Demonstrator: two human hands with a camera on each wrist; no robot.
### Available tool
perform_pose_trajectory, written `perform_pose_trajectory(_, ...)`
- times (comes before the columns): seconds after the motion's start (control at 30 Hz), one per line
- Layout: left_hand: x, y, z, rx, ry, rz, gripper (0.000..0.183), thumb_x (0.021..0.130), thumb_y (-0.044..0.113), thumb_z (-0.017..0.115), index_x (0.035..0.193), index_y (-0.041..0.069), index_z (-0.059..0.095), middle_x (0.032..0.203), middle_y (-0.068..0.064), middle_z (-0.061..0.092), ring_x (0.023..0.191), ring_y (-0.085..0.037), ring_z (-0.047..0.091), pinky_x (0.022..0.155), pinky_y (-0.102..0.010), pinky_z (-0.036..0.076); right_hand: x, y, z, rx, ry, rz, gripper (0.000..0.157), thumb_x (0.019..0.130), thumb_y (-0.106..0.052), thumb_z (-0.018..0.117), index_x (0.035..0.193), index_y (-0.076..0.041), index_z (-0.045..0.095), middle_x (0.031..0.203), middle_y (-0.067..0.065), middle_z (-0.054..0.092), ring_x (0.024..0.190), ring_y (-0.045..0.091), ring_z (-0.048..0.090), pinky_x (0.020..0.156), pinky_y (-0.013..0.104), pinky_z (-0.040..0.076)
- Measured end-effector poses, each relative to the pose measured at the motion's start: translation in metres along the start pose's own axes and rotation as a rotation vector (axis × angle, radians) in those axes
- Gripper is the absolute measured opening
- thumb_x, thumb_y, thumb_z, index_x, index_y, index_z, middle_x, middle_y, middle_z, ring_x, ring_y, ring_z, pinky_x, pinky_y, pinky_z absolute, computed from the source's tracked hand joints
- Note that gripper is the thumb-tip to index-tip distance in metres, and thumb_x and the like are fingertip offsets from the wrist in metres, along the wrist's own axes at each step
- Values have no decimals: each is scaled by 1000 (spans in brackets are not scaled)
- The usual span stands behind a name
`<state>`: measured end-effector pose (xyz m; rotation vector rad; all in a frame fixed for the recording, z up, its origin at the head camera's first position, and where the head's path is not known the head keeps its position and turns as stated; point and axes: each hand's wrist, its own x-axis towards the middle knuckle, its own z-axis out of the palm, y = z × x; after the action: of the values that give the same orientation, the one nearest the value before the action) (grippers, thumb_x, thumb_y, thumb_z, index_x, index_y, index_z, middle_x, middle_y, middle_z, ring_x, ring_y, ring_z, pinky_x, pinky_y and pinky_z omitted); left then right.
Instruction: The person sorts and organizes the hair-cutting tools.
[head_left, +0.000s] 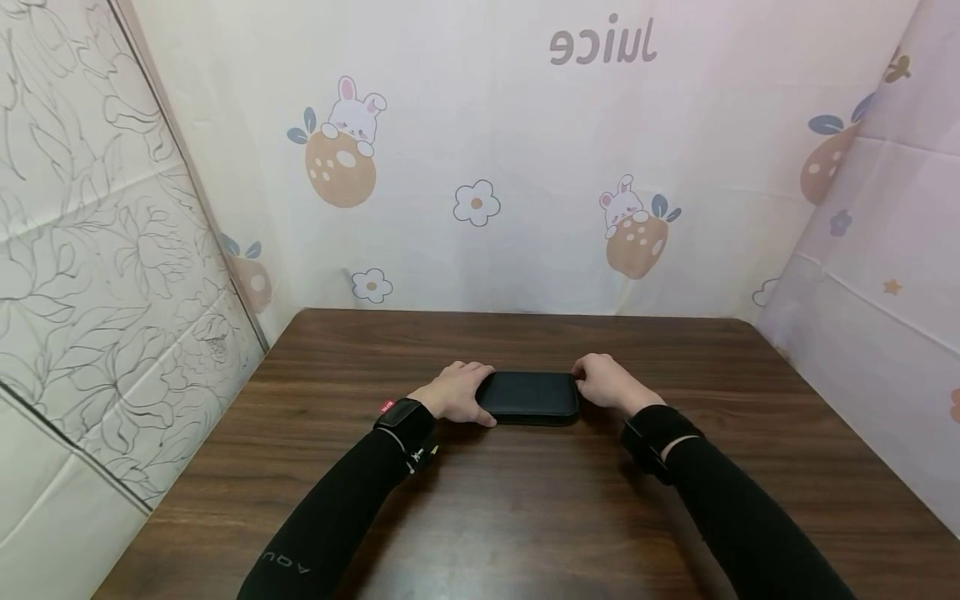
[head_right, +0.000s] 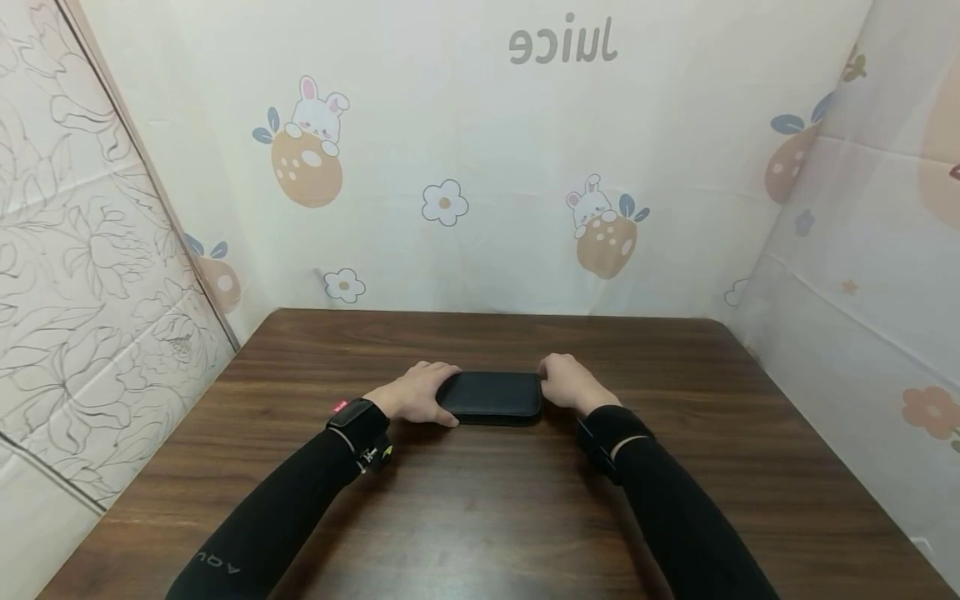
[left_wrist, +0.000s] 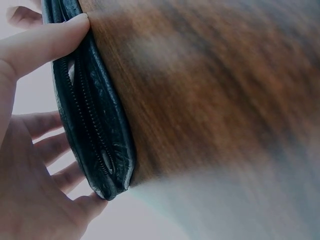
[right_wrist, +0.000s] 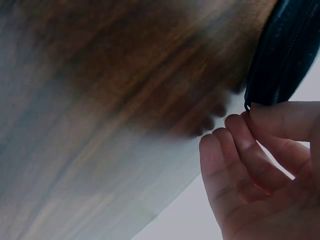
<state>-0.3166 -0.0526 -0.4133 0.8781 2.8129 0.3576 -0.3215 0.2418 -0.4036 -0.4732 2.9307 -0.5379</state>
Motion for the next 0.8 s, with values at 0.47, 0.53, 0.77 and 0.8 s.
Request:
perform_pose_trajectory(0.47, -1, 0, 0, -13, -1, -3, 88, 85, 45, 80, 156, 12, 40, 156, -9, 43, 141, -31, 38, 117, -44, 29, 7, -1, 5, -95, 19, 15, 19, 99, -5, 57, 109, 2, 70, 97, 14, 67, 78, 23, 60, 72, 42, 51)
perform_pose_trajectory(0.53, -1, 0, -1, -21, 1, -4, 88, 85, 45, 80, 156, 12, 40, 156, -9, 43, 141, -32, 38, 117, -44, 29, 8, 0, 5, -108, 24, 9, 18, 99, -5, 57, 108, 1, 70, 98, 14, 67, 79, 23, 60, 72, 42, 51)
perform_pose_trajectory(0.77, -1, 0, -1, -42, 1, -10, 88, 84, 45, 81, 156, 13, 40, 156, -8, 43, 141, -31, 38, 116, -44, 30, 6, 2, 4, -106, 22, -9, 14, 99, -5, 58, 101, -3, 71, 88, 9, 64, 73, 21, 57, 68, 40, 49)
perform_pose_trajectory(0.8, -1, 0, -2, -45, 1, -11, 89, 84, 45, 81, 156, 13, 40, 156, -8, 44, 140, -31, 38, 116, -44, 30, 5, 1, 3, -105, 19, -12, 14, 99, -5, 57, 101, -3, 71, 88, 9, 64, 73, 21, 57, 67, 39, 48)
